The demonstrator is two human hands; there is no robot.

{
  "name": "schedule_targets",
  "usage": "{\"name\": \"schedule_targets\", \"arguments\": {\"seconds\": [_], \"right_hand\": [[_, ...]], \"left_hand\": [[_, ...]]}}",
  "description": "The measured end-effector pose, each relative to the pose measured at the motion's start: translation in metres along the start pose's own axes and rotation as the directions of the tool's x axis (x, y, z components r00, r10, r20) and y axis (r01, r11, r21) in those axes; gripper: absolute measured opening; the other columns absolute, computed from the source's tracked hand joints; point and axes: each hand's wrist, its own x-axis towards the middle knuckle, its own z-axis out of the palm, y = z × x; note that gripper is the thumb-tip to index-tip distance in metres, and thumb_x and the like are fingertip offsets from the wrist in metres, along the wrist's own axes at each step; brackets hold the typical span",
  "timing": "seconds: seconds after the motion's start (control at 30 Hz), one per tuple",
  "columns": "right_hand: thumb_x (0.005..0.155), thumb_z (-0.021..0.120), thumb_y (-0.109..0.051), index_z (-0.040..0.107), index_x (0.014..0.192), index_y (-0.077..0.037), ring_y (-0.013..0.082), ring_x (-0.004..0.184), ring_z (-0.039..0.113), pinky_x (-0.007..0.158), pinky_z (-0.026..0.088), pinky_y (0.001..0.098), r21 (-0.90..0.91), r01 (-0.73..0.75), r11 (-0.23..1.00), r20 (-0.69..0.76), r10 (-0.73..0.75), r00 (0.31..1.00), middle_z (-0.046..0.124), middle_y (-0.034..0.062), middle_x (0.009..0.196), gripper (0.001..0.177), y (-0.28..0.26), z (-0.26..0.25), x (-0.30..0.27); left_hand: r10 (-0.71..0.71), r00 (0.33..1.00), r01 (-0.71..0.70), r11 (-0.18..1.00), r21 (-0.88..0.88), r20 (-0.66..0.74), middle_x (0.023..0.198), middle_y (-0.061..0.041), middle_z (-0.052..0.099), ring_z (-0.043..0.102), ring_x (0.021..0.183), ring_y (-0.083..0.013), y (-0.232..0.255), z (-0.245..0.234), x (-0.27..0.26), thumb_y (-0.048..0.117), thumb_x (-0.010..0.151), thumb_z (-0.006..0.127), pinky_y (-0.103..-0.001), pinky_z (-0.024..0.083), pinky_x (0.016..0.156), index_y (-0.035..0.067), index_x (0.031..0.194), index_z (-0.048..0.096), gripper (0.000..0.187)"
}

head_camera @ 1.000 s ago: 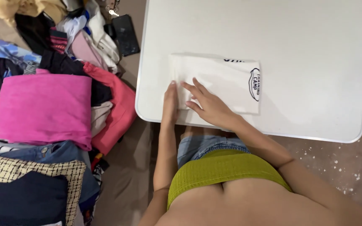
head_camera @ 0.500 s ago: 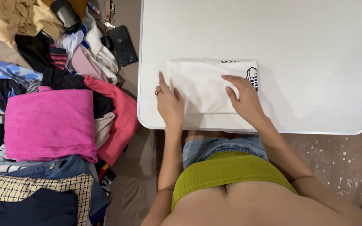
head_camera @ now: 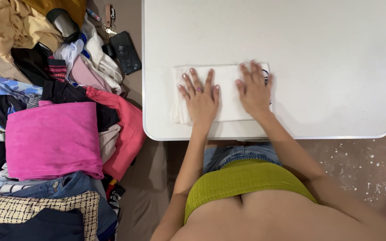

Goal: The person is folding various items of clothing including t-shirts and a polo shirt on a white table.

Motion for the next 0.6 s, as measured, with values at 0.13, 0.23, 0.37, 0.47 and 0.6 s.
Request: {"name": "schedule_targets", "arguments": {"seconds": [0.13,0.23,0.37,0.47,0.6], "right_hand": [[0.111,0.039,-0.040,0.039,0.160,-0.013,0.0421,0.153,0.021,0.119,0.010,0.0668,0.034,-0.126,0.991,-0.134,0.129,0.983,0.026,0.0234,0.167,0.056,0.045,0.006,-0.009],[0.112,0.046,-0.034,0.040,0.161,-0.010,0.0447,0.152,0.027,0.120,0.015,0.0660,0.015,-0.041,0.999,-0.191,0.043,0.981,0.031,0.0267,0.164,0.055,0.060,0.013,-0.014],[0.109,0.057,-0.027,0.044,0.157,-0.013,0.0413,0.147,0.037,0.122,0.025,0.0612,0.098,-0.059,0.993,-0.207,0.078,0.975,0.041,0.0225,0.159,0.052,0.045,-0.003,-0.014],[0.100,0.068,-0.020,0.042,0.156,-0.015,0.0391,0.132,0.046,0.111,0.035,0.0571,0.185,-0.229,0.956,-0.074,0.245,0.967,0.050,0.0195,0.145,0.062,0.044,-0.016,-0.012],[0.077,0.074,0.003,0.032,0.157,-0.010,0.0277,0.116,0.057,0.096,0.051,0.0390,0.769,-0.162,0.618,-0.004,0.257,0.966,0.053,0.0192,0.137,0.092,0.044,-0.046,-0.003]], "left_hand": [[-0.040,0.999,0.040,0.999,-0.018,0.010,0.165,-0.028,0.022,0.019,0.154,-0.0449,-0.006,-0.010,-0.002,0.044,0.103,0.048,-0.066,0.010,0.120,0.022,0.154,0.048,0.055],[-0.092,0.996,0.090,0.988,-0.121,-0.008,0.169,-0.025,0.025,0.023,0.159,-0.0406,-0.017,-0.001,-0.008,0.033,0.106,0.057,-0.061,0.015,0.128,0.016,0.156,0.046,0.055],[-0.057,0.998,0.057,0.977,-0.204,0.004,0.162,-0.028,0.034,0.034,0.154,-0.0431,-0.014,-0.027,-0.016,0.023,0.097,0.068,-0.055,0.026,0.128,0.007,0.156,0.044,0.066],[-0.177,0.968,0.214,0.952,-0.217,0.178,0.154,-0.034,0.036,0.046,0.126,-0.0439,0.008,-0.061,-0.027,0.020,0.087,0.072,-0.049,0.040,0.108,0.007,0.153,0.043,0.073],[-0.194,0.937,0.309,0.850,-0.426,0.291,0.142,-0.033,0.042,0.058,0.110,-0.0408,0.008,-0.057,-0.034,0.030,0.092,0.070,-0.046,0.052,0.090,0.003,0.154,0.036,0.075]]}}
